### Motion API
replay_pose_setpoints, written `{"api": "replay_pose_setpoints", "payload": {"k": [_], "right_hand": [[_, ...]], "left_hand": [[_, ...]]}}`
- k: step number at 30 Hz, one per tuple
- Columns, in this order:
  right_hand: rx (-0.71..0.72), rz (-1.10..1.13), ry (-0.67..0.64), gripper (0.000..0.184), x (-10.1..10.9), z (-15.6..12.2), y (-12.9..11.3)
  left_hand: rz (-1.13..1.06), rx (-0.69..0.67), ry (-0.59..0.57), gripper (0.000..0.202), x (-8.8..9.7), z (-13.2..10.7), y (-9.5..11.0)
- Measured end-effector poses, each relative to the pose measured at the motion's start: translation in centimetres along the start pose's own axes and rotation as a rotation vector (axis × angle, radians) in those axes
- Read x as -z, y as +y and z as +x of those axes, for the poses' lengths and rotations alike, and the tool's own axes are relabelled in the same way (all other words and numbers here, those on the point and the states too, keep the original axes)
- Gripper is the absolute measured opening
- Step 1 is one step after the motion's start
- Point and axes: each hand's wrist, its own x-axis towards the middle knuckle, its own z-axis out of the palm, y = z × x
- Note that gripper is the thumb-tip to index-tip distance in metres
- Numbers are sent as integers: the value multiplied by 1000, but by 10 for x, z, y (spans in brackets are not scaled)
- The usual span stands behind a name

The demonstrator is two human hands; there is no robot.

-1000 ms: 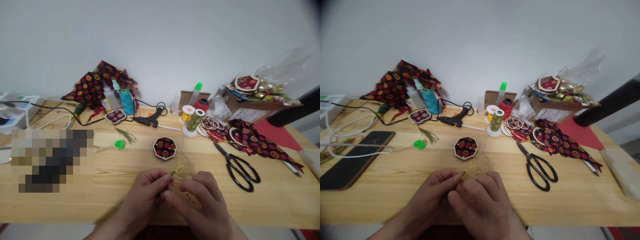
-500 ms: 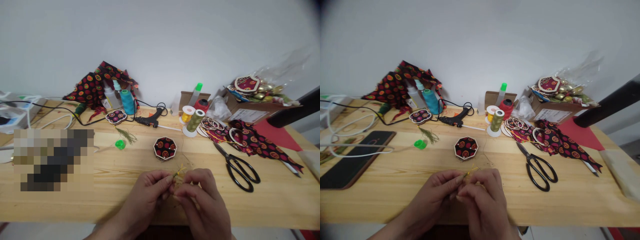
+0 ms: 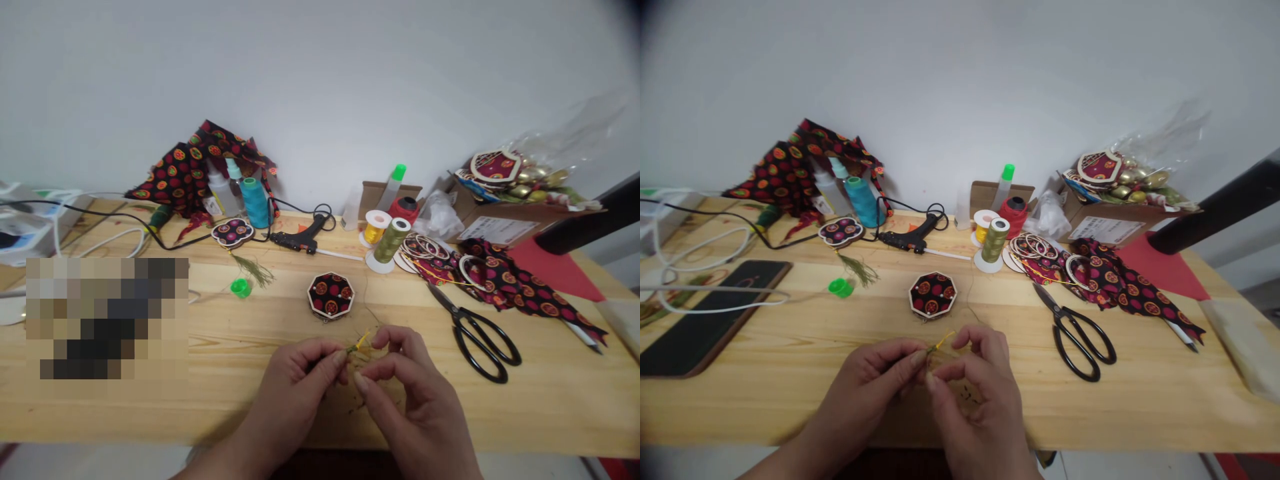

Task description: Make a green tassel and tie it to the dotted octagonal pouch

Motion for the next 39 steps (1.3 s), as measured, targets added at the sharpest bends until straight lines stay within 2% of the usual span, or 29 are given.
{"api": "replay_pose_setpoints", "payload": {"k": [3,7,20,28,35,39], "right_hand": [[-14,-10,-41,12,2,1,0],[36,-68,-29,14,4,1,1],[78,-105,-40,17,0,0,3],[153,-189,26,19,-1,1,0],[194,-241,119,19,-4,1,-3],[183,-216,117,17,-6,-1,-4]], "left_hand": [[71,-32,11,25,1,0,0],[125,-62,36,24,1,0,1],[145,-115,31,20,1,-2,-3],[180,-136,27,20,-1,-4,1],[294,-258,64,21,0,-4,-3],[340,-310,69,21,0,-7,-5]]}}
